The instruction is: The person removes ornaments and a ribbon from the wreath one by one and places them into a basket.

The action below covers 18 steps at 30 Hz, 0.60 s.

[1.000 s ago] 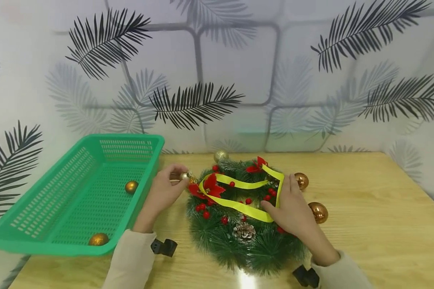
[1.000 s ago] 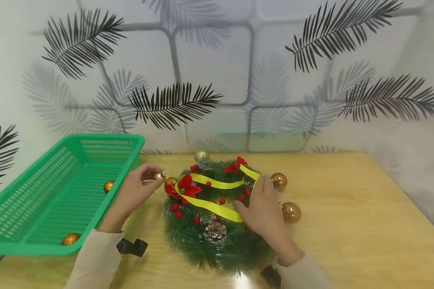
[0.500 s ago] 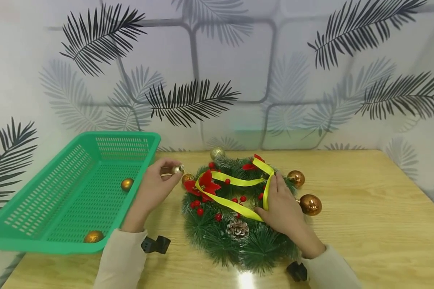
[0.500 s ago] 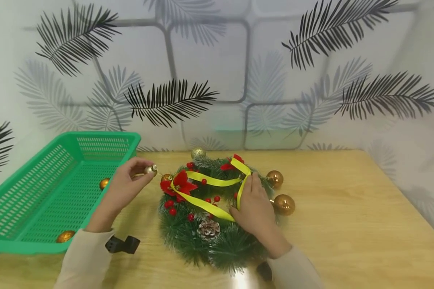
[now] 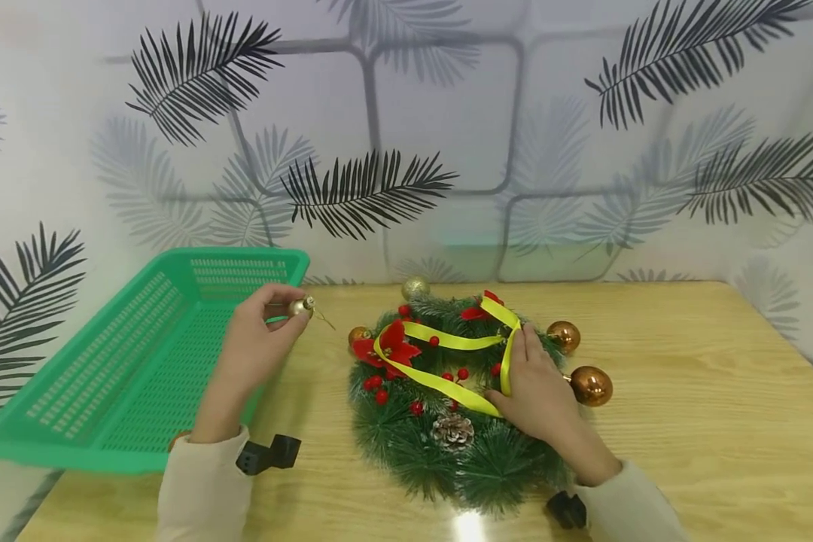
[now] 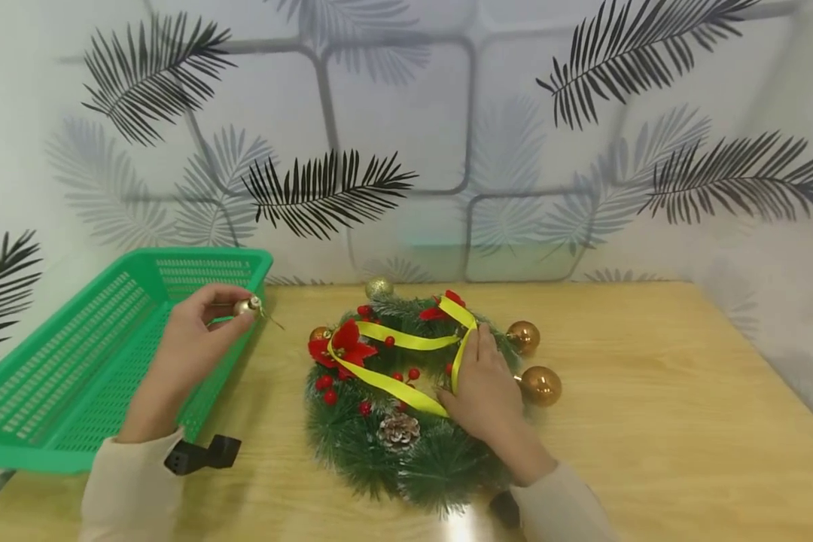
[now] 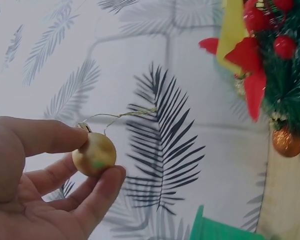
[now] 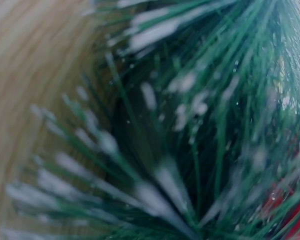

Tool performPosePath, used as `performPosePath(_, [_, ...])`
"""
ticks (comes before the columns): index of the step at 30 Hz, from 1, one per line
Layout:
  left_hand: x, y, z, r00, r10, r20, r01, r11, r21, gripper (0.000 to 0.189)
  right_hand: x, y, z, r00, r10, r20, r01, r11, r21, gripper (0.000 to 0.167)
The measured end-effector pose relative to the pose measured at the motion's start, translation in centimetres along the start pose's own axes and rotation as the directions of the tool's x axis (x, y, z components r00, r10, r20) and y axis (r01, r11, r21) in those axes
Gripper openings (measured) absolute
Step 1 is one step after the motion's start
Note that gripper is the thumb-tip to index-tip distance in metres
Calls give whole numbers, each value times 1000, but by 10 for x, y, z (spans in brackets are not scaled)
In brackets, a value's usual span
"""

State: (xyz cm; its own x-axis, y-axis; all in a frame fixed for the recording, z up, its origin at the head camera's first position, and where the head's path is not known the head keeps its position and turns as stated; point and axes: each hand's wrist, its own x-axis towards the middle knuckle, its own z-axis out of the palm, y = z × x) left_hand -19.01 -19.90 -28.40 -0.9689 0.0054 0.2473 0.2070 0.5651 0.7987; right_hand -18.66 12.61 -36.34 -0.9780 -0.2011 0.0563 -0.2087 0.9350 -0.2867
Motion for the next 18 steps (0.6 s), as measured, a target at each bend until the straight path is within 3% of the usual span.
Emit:
performPosePath(13, [-8, -6, -39, 990, -129, -60, 134, 987, 88, 36, 2, 2, -1, 1000, -13, 3, 13, 1000, 14, 97])
performPosePath(18, [-12, -14, -53, 986, -145, -80, 153, 983, 104, 38, 2, 2, 0, 1000, -24, 8, 24, 999, 33, 97])
